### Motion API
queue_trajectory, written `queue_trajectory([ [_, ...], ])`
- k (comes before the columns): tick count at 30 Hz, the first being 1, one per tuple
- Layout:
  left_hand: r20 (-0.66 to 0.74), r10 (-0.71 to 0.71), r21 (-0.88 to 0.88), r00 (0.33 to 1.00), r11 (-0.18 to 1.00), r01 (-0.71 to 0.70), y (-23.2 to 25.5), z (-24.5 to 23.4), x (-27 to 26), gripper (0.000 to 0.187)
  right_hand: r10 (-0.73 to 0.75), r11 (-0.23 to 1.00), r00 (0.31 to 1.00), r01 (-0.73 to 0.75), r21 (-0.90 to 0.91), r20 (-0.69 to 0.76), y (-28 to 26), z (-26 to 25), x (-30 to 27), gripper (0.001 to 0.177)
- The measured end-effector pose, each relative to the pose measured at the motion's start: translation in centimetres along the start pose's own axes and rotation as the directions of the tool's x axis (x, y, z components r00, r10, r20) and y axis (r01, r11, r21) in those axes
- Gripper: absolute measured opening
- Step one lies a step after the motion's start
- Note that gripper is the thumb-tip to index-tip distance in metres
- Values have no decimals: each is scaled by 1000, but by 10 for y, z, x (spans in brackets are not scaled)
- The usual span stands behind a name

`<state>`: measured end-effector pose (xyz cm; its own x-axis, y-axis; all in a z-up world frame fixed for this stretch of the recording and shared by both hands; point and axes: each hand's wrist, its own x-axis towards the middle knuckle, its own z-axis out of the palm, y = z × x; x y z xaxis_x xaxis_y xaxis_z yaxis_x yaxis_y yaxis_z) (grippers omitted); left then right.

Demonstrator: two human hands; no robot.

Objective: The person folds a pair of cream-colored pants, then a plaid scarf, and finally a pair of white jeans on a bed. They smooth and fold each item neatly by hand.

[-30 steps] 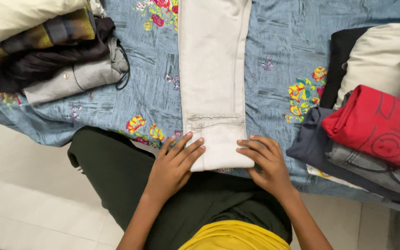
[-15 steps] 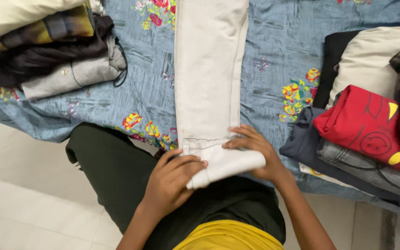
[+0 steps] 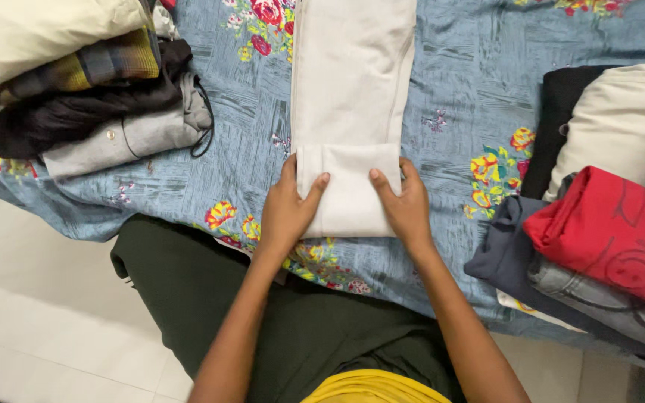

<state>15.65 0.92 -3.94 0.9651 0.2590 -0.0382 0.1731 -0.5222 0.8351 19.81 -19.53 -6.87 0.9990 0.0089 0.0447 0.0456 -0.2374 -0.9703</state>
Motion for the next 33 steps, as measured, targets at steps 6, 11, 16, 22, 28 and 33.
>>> queue_trajectory([
  [6, -25, 35, -17, 999, 999, -36, 2, 0, 5, 70, 138, 978, 990, -131, 161, -32, -19, 2, -2, 66],
  [11, 224, -104, -293, 969, 941, 168, -2, -27, -3, 77, -25, 989, 999, 31, 143, -45, -32, -13, -37, 77],
  [16, 85, 553, -3, 829, 832, -555, -11, -69, -65, 85, -377, 821, 875, 468, -327, 305, -46, -54, -68, 74],
  [22, 238, 590, 259, 772, 727, -635, -2, -67, -68, 80, -383, 662, 815, 571, -486, 435, -55, -68, -54, 64],
  [28, 204, 662, 357, 721, 635, -684, -1, -64, -56, 64, -492, 522, 730, 683, -511, 474, -55, -75, -49, 56],
  [33, 169, 753, 331, 635, 564, -757, 4, -64, -49, 52, -551, 545, 708, 706, -453, 441, -56, -79, -48, 50],
])
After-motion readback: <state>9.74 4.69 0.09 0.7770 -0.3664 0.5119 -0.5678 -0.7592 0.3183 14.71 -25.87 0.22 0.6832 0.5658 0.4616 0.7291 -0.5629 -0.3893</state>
